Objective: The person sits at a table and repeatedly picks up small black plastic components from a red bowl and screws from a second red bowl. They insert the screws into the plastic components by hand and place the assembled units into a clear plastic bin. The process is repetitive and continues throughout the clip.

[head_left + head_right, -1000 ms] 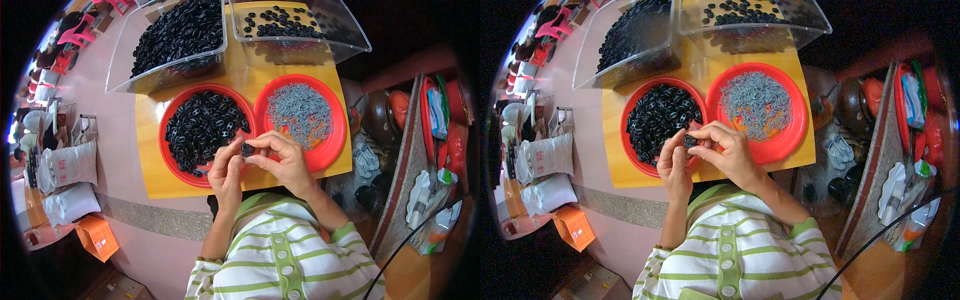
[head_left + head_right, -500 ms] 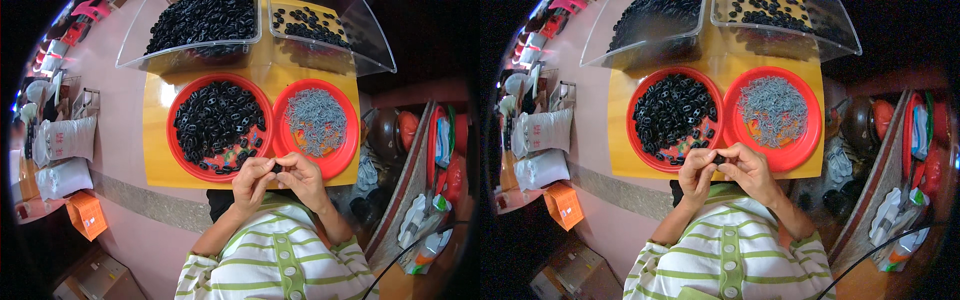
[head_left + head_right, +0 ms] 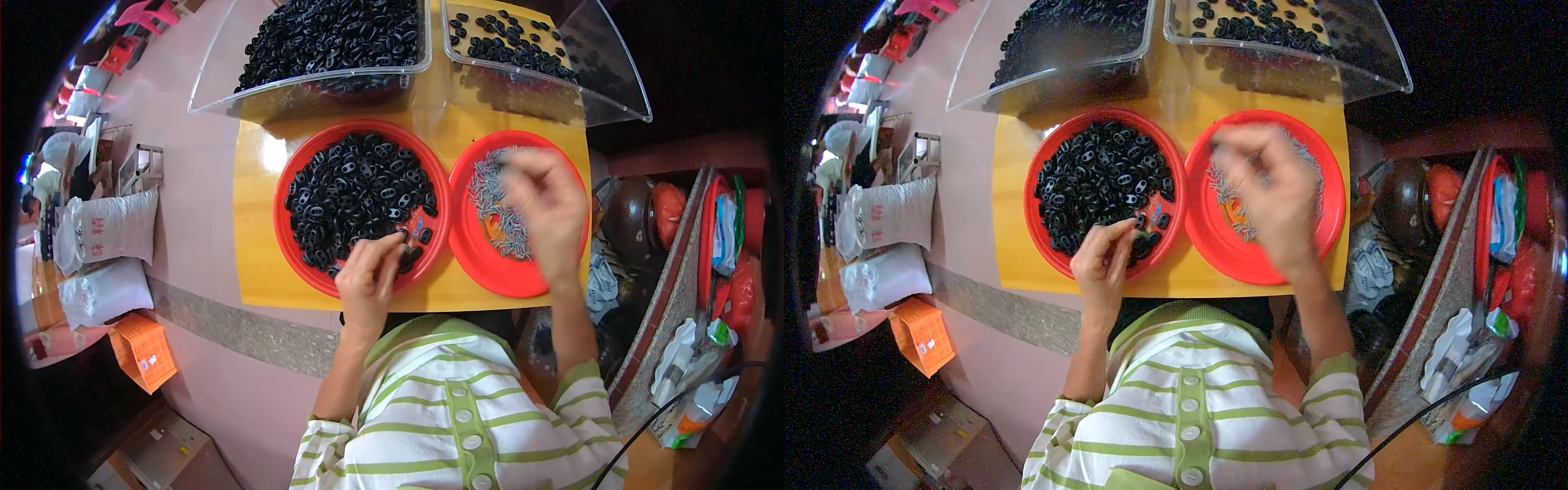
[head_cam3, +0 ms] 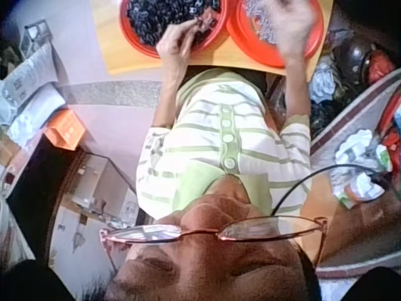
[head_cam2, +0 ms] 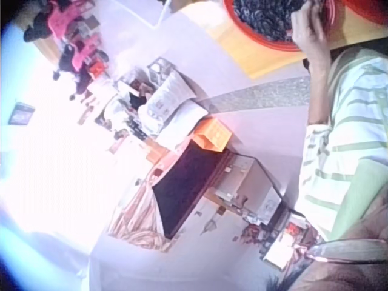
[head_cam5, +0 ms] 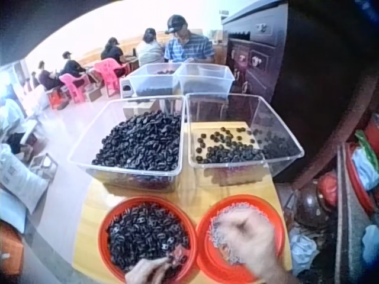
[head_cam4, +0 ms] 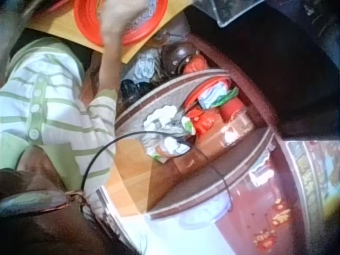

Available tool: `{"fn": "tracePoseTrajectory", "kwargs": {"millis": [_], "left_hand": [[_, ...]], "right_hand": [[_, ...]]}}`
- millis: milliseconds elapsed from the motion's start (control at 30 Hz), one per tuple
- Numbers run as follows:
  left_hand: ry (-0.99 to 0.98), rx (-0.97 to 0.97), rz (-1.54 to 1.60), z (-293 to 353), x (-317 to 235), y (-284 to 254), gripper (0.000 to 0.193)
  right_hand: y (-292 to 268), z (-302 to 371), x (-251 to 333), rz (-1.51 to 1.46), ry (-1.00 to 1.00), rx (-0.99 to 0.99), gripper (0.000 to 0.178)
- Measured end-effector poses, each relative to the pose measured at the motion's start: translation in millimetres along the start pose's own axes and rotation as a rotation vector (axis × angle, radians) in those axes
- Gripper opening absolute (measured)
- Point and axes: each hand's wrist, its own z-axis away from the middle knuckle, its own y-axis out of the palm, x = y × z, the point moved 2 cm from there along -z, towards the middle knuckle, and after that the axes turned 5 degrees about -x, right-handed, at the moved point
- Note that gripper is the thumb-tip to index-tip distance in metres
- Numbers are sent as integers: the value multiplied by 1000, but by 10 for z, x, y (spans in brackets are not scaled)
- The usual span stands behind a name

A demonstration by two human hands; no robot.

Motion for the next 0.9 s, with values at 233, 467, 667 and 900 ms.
{"fn": "tracePoseTrajectory", "kwargs": {"millis": [233,467,667,900], "left_hand": [[-14,15,-198,-58,79,-12,22],[-44,62,-275,-33,107,21,22],[6,90,-239,-34,107,39,19],[-20,39,-14,-4,-67,-49,14]], "right_hand": [[-537,-985,20,781,-448,-363,21],[-392,-451,7,538,-338,-231,10],[-120,331,-409,512,-97,241,8],[15,475,-487,619,-171,154,12]]}}
